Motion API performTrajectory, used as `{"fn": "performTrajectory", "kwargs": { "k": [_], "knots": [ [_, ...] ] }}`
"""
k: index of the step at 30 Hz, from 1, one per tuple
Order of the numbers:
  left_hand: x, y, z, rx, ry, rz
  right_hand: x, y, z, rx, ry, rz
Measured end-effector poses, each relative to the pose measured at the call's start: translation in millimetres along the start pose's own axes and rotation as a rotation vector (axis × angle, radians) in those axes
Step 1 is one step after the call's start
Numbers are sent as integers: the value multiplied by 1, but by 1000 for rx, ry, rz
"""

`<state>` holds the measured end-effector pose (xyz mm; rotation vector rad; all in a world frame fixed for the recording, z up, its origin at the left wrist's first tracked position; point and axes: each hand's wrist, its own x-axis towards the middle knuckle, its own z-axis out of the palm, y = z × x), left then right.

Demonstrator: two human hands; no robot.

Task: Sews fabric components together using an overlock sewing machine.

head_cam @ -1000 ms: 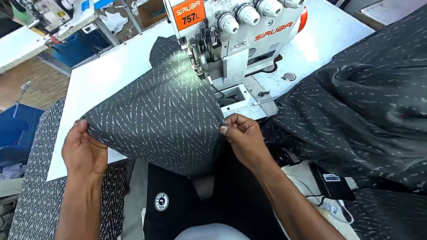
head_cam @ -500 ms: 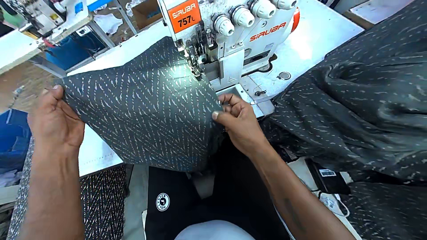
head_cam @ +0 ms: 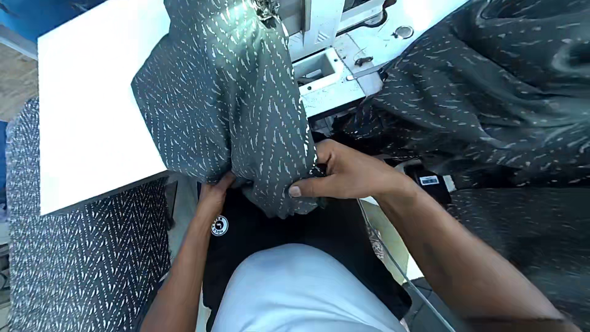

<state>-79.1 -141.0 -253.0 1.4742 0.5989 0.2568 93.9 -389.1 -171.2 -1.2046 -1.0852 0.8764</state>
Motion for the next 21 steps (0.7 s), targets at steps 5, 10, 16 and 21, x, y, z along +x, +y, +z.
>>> {"fn": "performTrajectory", "kwargs": {
  "k": [5, 10, 16, 21],
  "knots": [
    [-28, 140, -76, 332, 171, -5, -28, 1, 18, 31, 278, 108],
    [12, 211, -95, 985, 318, 185, -8, -2, 42, 153, 251, 152],
    [-30, 152, 7, 1055, -69, 705, -18, 15, 54, 265, 296, 148],
    [-41, 104, 51, 800, -289, 690, -21, 20, 51, 230, 292, 89]
  ]
}}
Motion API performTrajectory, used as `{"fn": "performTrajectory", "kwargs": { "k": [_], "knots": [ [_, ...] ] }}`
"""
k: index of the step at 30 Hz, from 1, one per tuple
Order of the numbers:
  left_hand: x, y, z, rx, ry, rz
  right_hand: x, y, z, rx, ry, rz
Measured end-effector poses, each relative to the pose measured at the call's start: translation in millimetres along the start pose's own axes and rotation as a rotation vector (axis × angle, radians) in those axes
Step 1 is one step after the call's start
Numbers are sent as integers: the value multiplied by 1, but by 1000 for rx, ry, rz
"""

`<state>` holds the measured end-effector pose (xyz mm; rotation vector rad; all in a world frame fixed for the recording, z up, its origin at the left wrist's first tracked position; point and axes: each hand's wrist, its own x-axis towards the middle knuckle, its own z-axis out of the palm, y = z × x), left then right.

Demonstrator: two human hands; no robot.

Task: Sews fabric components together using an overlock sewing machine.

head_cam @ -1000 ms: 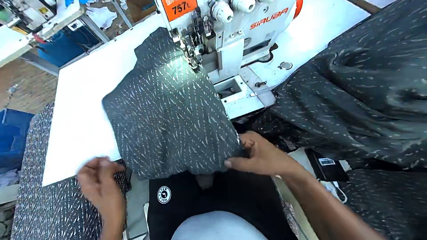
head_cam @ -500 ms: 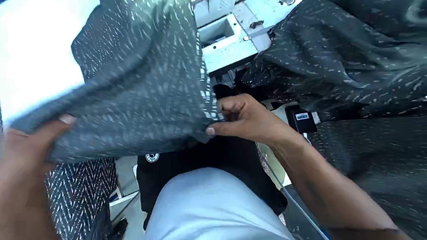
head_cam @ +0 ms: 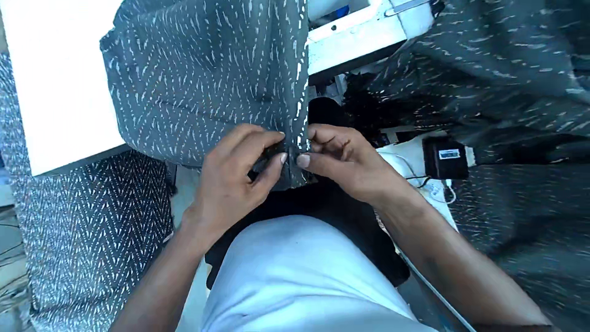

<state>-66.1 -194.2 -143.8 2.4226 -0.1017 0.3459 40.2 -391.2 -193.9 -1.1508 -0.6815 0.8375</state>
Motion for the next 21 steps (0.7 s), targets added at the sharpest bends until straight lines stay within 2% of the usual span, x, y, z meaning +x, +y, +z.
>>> {"fn": "performTrajectory", "kwargs": {
  "k": [7, 14, 21],
  "knots": [
    [9, -11, 0, 193, 37, 247, 6, 9, -1, -90, 86, -86],
    [18, -14, 2, 288, 21, 307, 13, 8, 3, -104, 139, -31],
    [17, -8, 1, 185, 45, 294, 16, 12, 19, -332, 387, 13]
  ]
}}
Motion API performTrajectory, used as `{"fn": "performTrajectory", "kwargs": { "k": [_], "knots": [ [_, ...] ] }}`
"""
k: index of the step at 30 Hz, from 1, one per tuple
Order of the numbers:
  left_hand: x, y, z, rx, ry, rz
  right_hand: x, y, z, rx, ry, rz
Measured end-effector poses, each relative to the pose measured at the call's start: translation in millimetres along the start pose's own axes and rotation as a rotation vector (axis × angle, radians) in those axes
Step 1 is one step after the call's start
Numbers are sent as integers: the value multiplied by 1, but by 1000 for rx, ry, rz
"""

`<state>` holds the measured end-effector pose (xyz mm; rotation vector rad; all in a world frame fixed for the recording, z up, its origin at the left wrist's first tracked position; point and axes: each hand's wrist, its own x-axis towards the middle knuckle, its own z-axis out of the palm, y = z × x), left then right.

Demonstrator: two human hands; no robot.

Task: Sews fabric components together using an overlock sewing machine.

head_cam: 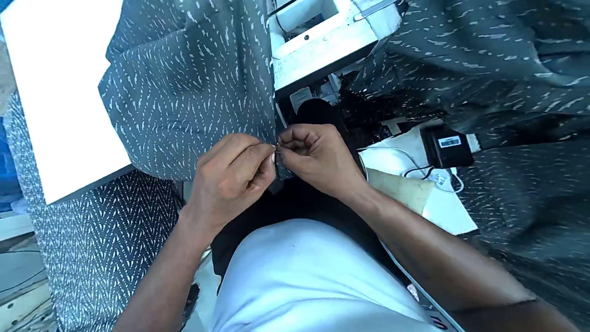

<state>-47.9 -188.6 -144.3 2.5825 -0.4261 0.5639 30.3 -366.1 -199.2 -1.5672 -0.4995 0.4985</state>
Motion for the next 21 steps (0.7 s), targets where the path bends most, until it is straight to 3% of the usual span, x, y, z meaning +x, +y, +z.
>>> {"fn": "performTrajectory", "kwargs": {
  "k": [7, 13, 21],
  "knots": [
    [1, 0, 2, -48, -32, -8, -17, -9, -3, 149, 11, 16],
    [3, 5, -1, 9, -71, 28, -20, -12, -1, 78, 68, -62],
    [5, 9, -4, 79, -109, 78, -22, -16, -7, 93, 36, -26]
  ]
}}
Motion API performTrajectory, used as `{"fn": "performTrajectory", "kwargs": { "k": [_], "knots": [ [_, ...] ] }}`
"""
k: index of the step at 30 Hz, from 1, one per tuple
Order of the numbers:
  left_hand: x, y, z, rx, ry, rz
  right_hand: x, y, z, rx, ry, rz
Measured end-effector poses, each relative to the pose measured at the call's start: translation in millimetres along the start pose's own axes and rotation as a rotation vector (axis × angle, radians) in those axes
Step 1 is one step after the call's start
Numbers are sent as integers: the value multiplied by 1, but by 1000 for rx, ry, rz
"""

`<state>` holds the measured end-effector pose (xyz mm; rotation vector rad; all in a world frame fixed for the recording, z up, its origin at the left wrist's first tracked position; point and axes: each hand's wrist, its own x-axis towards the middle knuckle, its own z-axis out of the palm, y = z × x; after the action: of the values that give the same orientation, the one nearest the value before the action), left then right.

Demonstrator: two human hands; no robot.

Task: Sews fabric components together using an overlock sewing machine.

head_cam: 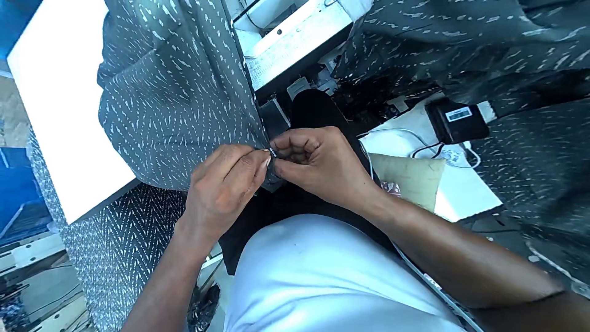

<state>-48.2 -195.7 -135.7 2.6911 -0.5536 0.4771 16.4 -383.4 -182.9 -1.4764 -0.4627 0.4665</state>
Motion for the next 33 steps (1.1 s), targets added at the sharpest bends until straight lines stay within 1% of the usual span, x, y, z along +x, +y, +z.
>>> {"fn": "performTrajectory", "kwargs": {
  "k": [5, 7, 9, 11, 12, 14, 15, 16, 17, 19, 21, 22, 23, 24, 25, 26, 27, 29, 31, 33],
  "knots": [
    [-2, 3, 1, 90, -58, 48, 2, -1, -6, 30, -55, 23],
    [-7, 8, 1, 105, -88, 29, -2, -2, -8, 32, -81, 27],
    [-10, 12, 2, 63, -88, -27, -6, -4, -12, 63, -104, 17],
    [-10, 13, 3, -121, -80, -154, -3, -1, -15, 93, -70, -12],
    [-8, 12, 2, -258, -113, -244, 1, 4, -15, 116, -34, -13],
    [0, 3, -6, -539, -262, -418, 7, 13, -16, 149, 9, 40],
    [5, -6, -12, -644, -321, -470, 8, 15, -17, 167, 11, 82],
    [11, -14, -19, -689, -319, -487, 9, 15, -19, 196, 12, 127],
    [17, -22, -26, -667, -257, -488, 9, 15, -22, 225, 17, 172],
    [32, -38, -41, -514, -49, -471, 13, 11, -28, 263, -5, 259],
    [53, -56, -51, -375, 155, -438, 21, 7, -32, 258, -66, 318],
    [66, -66, -54, -317, 220, -414, 23, 5, -32, 247, -103, 320],
    [80, -74, -57, -270, 249, -388, 24, 3, -32, 246, -141, 306],
    [94, -83, -58, -227, 247, -372, 23, 1, -34, 265, -182, 282],
    [108, -91, -58, -184, 201, -384, 23, 0, -36, 301, -216, 251],
    [122, -98, -57, -137, 119, -429, 23, 0, -38, 335, -236, 222],
    [133, -104, -54, -87, 32, -483, 23, 2, -40, 324, -236, 197],
    [144, -111, -44, 18, -65, -538, 24, 13, -44, 203, -212, 151],
    [149, -107, -40, 68, -107, -586, 25, 20, -46, 142, -172, 118],
    [149, -101, -34, 109, -111, -625, 25, 22, -46, 165, -136, 117]
  ]
}}
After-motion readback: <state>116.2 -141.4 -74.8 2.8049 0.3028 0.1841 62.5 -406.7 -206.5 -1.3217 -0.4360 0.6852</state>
